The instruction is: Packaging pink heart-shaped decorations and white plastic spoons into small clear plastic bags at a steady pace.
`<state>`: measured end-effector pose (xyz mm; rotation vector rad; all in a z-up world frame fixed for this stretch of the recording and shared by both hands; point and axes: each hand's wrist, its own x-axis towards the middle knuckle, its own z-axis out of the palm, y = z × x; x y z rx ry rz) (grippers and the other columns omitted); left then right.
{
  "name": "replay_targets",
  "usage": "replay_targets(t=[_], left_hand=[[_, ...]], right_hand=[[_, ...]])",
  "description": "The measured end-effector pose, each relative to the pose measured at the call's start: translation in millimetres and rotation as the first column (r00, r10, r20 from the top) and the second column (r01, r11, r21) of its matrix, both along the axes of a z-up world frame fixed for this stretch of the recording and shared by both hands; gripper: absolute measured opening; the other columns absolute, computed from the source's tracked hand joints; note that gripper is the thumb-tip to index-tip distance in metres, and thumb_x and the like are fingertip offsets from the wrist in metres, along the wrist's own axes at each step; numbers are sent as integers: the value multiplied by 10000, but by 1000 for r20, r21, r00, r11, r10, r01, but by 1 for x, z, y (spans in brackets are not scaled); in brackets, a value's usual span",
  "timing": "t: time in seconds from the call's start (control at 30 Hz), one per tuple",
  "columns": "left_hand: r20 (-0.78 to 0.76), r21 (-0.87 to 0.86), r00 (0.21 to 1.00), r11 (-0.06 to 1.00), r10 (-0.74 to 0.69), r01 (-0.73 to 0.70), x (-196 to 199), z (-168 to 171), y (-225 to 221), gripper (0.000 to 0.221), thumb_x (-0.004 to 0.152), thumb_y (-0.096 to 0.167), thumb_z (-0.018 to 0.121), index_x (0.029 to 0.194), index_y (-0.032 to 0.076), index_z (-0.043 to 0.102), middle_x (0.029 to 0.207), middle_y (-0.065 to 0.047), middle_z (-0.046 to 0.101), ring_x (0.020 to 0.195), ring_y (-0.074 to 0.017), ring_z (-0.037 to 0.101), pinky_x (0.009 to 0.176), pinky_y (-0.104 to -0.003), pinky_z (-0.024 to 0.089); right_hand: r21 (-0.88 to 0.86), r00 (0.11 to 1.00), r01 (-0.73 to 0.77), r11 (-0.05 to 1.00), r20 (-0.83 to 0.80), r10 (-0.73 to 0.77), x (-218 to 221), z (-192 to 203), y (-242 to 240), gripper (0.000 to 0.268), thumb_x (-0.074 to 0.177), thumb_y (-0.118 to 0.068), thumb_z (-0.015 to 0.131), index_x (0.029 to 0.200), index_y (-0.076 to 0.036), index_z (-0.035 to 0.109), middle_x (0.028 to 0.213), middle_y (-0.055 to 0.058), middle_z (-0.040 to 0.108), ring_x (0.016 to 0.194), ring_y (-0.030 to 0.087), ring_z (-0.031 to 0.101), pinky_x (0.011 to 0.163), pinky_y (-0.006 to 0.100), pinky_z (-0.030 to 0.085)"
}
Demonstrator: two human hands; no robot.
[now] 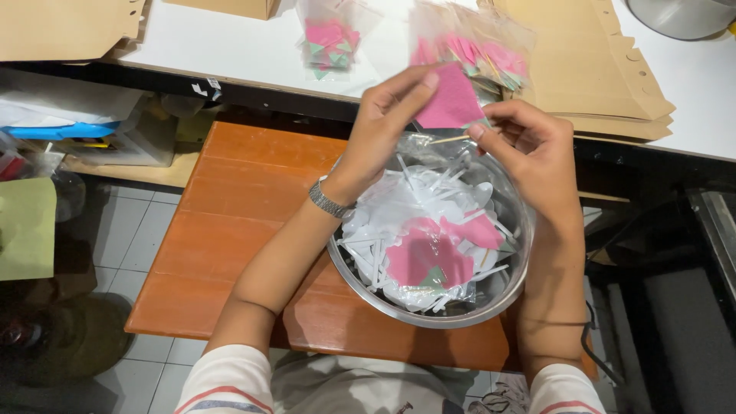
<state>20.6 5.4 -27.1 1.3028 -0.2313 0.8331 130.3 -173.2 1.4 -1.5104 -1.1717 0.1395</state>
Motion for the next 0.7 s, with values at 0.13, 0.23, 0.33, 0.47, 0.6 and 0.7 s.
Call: replay_targets(t=[0.13, 0.23, 0.33, 0.47, 0.6, 0.7], left_hand=[[-41, -33, 989, 989, 141, -142, -14, 16, 16, 387, 1037, 363, 582, 1252, 69, 712, 1161, -96, 773, 1007, -130, 698, 858, -235, 594], [-2, -56, 982, 980, 190, -190, -15, 16, 31, 496, 1040, 429, 524, 1322, 43, 656, 1181, -174, 776, 901, -191, 770, 758, -260, 649], [-22, -94, 944, 939, 329, -329, -16, 16, 45, 472, 1057, 403, 502, 1424, 115, 576, 1327, -167, 723, 991, -171, 761, 759, -259, 652], [-53, 345, 900, 854, 433, -390, -20, 19, 43, 177, 1037, 294, 579, 1124, 156, 647, 1076, 0, 693, 874, -107, 656, 721, -239, 558], [-254, 805, 921, 593, 296, 32, -10, 4, 29, 229, 1021, 270, 611, 868, 117, 686, 779, 24, 710, 679, -92, 618, 626, -274, 441], [-508, 833, 787, 429, 349, 348, 8, -23, 16, 231, 972, 333, 713, 858, 138, 658, 833, 11, 731, 749, -180, 662, 643, -353, 458]], right_hand=[[-136, 996, -80, 988, -55, 73, 9, 4, -6, 119, 992, -62, 738, 1055, 24, 687, 839, 51, 625, 687, 109, 581, 667, 214, 505], [-73, 985, -117, 990, -138, 106, 23, 1, -4, 153, 994, -24, 719, 1133, 16, 672, 836, 48, 588, 604, 117, 580, 608, 208, 556], [124, 975, -32, 992, -215, 58, 41, -1, 3, 342, 1011, -15, 673, 1347, 12, 613, 896, 72, 670, 610, 111, 578, 527, 255, 580], [189, 902, 220, 957, -413, -126, 75, -19, 10, 276, 1007, -123, 734, 1230, -75, 578, 898, 110, 703, 509, 86, 510, 487, 254, 532], [201, 920, 243, 949, -358, -160, 93, -32, 13, 326, 1046, -152, 739, 1299, 25, 636, 792, -10, 649, 567, 52, 566, 543, 217, 594], [160, 977, 208, 965, -71, -199, 103, -43, 12, 322, 1098, -126, 738, 1352, 50, 649, 1006, 72, 613, 651, 159, 644, 630, 257, 583]])
